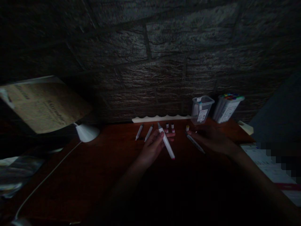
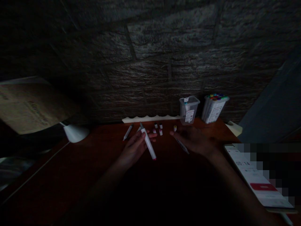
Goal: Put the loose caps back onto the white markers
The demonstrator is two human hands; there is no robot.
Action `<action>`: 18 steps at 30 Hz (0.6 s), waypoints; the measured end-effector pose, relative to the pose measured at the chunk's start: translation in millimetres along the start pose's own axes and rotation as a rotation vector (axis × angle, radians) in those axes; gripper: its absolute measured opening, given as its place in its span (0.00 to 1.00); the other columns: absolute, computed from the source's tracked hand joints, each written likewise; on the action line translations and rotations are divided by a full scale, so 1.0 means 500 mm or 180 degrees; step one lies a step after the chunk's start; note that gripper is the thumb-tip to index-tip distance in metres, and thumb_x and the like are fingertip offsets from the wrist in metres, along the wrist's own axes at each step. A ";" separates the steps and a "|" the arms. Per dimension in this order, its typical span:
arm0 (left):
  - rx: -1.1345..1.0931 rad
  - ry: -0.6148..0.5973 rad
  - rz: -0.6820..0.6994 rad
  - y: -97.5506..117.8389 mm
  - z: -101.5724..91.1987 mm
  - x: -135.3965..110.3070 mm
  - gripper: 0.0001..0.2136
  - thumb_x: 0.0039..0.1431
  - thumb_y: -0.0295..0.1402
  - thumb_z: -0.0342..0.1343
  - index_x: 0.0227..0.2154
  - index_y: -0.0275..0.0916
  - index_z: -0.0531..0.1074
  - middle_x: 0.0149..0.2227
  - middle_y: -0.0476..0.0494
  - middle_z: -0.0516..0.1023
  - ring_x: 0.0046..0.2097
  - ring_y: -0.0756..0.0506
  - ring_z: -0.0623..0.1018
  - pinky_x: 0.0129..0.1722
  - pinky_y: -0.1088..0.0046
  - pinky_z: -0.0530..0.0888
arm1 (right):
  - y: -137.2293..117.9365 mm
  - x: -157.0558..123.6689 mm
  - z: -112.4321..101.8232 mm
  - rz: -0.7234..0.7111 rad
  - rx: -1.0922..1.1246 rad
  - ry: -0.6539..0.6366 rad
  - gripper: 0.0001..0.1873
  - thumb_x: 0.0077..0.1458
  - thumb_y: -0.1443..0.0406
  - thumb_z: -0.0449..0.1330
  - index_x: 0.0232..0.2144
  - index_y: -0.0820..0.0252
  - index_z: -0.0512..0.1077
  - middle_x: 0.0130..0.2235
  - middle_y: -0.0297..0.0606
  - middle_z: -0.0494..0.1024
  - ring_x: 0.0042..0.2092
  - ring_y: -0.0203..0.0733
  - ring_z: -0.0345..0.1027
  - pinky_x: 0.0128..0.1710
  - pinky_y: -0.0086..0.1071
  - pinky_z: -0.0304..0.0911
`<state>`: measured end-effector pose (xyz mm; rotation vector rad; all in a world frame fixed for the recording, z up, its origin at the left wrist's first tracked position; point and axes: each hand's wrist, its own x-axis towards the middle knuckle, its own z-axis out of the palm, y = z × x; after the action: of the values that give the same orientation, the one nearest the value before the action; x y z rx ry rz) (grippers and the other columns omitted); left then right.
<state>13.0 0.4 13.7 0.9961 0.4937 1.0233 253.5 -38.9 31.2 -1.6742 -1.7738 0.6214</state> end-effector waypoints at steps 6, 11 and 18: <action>-0.0112 0.0422 0.0030 0.003 0.013 -0.001 0.10 0.55 0.36 0.62 0.36 0.36 0.73 0.40 0.40 0.81 0.42 0.43 0.80 0.41 0.67 0.74 | -0.116 -0.037 0.126 0.0025 0.1021 -0.0740 0.31 0.62 0.45 0.40 0.30 0.60 0.72 0.28 0.36 0.76 0.26 0.35 0.68 0.26 0.29 0.62; -0.0340 0.1193 0.0174 -0.007 -0.003 0.024 0.08 0.54 0.34 0.63 0.31 0.35 0.73 0.31 0.44 0.80 0.33 0.49 0.79 0.36 0.72 0.75 | -0.121 -0.034 0.176 -0.0423 -0.0396 -0.0153 0.29 0.67 0.56 0.36 0.34 0.61 0.74 0.30 0.43 0.78 0.30 0.40 0.72 0.31 0.32 0.64; -0.0840 0.2296 0.0820 0.076 -0.085 0.053 0.08 0.62 0.32 0.55 0.28 0.35 0.72 0.25 0.50 0.77 0.28 0.54 0.77 0.37 0.77 0.74 | -0.099 -0.046 0.124 -0.0629 -0.0949 0.0255 0.20 0.66 0.57 0.44 0.39 0.57 0.74 0.37 0.42 0.81 0.36 0.43 0.76 0.36 0.33 0.67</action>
<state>-24.2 49.1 28.1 0.4354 0.8032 1.6418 174.9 -61.6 20.2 -1.6577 -2.0178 0.2066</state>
